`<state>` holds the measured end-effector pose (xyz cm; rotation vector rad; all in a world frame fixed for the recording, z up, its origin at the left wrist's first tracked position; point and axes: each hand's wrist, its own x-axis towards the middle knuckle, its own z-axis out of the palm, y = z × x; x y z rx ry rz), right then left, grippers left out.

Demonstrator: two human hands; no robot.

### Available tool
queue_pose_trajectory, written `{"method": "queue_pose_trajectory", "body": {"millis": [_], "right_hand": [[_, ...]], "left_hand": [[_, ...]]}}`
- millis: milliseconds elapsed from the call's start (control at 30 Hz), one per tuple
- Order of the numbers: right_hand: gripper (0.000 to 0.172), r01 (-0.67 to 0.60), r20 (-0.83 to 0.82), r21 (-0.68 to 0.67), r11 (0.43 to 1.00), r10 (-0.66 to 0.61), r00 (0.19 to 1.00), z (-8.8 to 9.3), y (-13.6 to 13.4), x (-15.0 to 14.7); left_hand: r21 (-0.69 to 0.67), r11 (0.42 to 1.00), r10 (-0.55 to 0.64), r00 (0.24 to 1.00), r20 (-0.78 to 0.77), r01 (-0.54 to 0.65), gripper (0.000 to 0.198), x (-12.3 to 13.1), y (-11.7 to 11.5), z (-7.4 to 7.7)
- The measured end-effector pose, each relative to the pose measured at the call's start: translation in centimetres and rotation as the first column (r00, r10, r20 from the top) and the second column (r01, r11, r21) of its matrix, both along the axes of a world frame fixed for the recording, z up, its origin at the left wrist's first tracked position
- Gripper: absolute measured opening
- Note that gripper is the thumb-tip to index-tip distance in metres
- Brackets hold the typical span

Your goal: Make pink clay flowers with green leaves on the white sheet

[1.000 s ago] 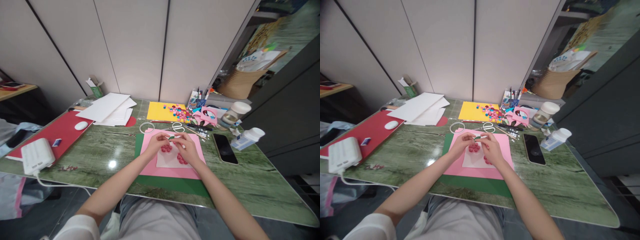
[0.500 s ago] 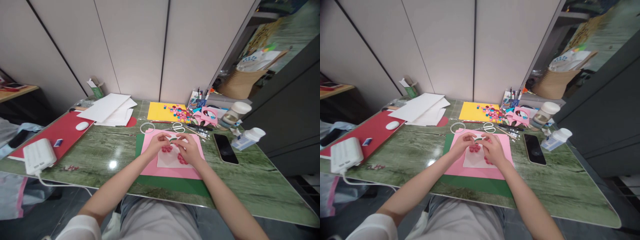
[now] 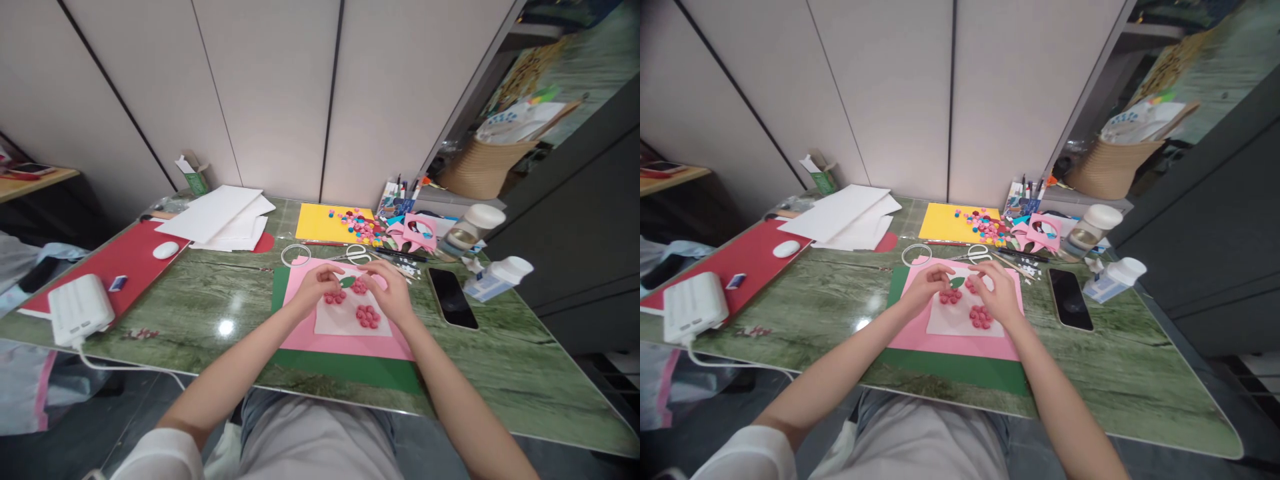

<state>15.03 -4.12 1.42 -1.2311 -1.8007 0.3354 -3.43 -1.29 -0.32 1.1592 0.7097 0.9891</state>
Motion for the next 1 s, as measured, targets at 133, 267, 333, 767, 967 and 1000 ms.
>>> {"method": "queue_pose_trajectory", "body": {"millis": [133,267,333,767,967,1000], "right_hand": [[0.017,-0.078,-0.117,-0.226,0.971,0.053,0.992,0.1,0.0,-0.8],[0.018,-0.034,-0.123,-0.275,0.961,-0.001,0.992,-0.4,-0.2,-1.4],[0.017,-0.012,-0.112,-0.273,0.962,-0.02,0.994,-0.5,-0.2,-1.5],[0.016,-0.037,-0.106,-0.257,0.966,0.01,0.994,-0.7,-0.2,-1.6],[0.016,-0.07,-0.167,-0.301,0.951,0.019,0.986,-0.8,0.1,-1.2],[0.016,-0.063,-0.17,-0.306,0.95,0.01,0.985,-0.9,0.2,-1.1]], "left_hand": [[0.022,1.0,0.016,0.999,-0.032,-0.016,0.029,0.1,-0.1,0.1],[0.027,0.999,0.02,0.999,-0.047,-0.019,0.027,0.1,-0.1,0.1],[0.042,0.999,0.021,0.999,-0.048,-0.019,0.026,0.1,-0.1,0.1],[0.106,0.993,0.053,0.993,-0.105,-0.042,0.038,-0.1,-0.2,0.3],[0.06,0.997,0.044,0.993,-0.114,-0.038,0.033,0.0,0.3,-0.3],[0.045,0.998,0.046,0.99,-0.135,-0.041,0.032,0.2,0.4,-0.6]]}}
